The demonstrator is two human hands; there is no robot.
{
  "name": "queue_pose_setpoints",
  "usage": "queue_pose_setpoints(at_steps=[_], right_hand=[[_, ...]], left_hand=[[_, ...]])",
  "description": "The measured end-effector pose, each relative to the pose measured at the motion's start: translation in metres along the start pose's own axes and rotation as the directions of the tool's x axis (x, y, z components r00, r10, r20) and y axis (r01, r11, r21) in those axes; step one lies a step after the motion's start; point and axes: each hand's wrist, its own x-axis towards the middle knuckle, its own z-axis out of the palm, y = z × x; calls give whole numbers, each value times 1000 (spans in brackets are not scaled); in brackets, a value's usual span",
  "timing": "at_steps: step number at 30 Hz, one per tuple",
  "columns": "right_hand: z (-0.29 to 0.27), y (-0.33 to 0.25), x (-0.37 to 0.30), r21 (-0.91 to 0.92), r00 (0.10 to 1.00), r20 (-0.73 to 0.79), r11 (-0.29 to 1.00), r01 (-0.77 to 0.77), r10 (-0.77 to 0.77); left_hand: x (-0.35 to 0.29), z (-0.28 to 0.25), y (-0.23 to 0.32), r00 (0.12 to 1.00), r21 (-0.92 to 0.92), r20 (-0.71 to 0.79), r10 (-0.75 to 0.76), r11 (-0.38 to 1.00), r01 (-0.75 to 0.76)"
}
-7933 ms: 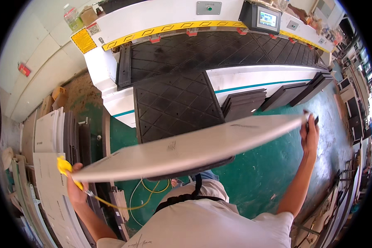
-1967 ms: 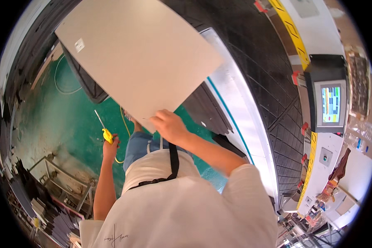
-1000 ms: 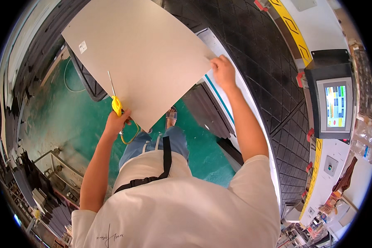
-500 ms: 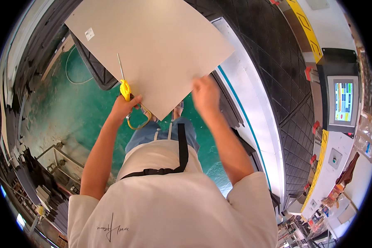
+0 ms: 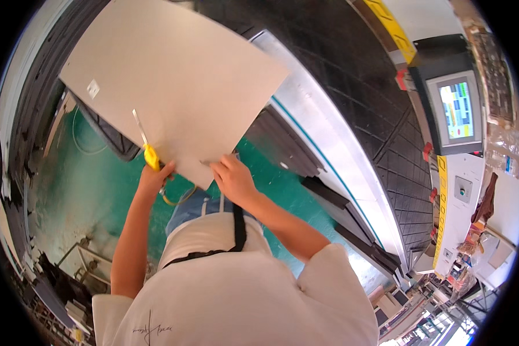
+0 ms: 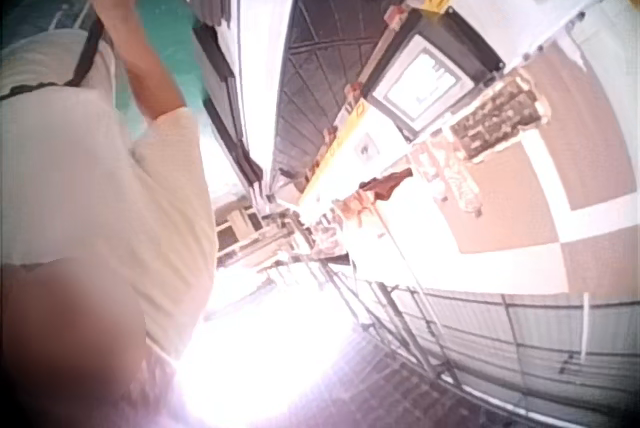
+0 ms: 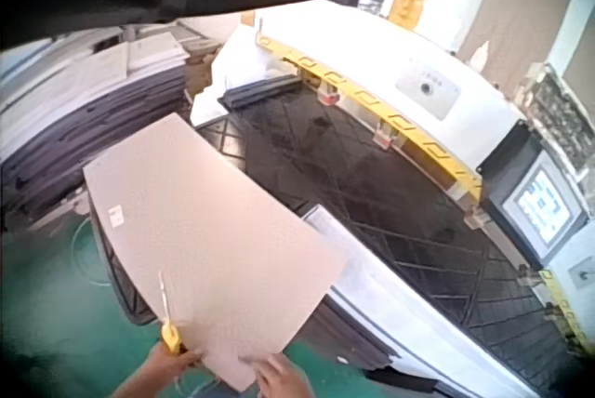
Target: The person uses a yellow handheld air blower to clean dust and debris from the surface of large white rectangular panels. They repeatedly move the nozzle across the panel, flip the panel over to clean both sides, and reposition the panel on a workbench to ensure thorough cleaning.
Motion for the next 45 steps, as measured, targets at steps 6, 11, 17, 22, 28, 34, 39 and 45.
queue_pose_setpoints(at_steps=[6,11,17,22,28,34,39,45], right_hand=[[-101,192,132,-312,923,-383,935,-171,41],[-171,268,156,-277,934,-329,931,-236,139],[-137,193,116,202,865,-348,930,-308,362],[-80,116,101,536,837,-140,752,-385,529],[2,36,107,594,840,-3,677,-435,542],[83,-27,118,486,783,-117,722,-492,611],[139,-81,158,458,810,-177,776,-435,558],[145,-94,189,567,748,-180,688,-452,639]], left_hand=[[-4,5,0,998,-23,-59,-14,1000,13],[-14,2,-2,987,213,-159,29,977,6],[-65,-67,-8,870,787,-397,293,596,158],[-79,-92,59,910,700,-373,180,699,149],[-58,-117,66,996,843,-61,63,538,18],[-46,-224,87,998,681,-39,39,732,-2],[-57,-293,89,929,840,340,-143,490,-232],[41,-423,78,939,809,-138,314,583,-76]])
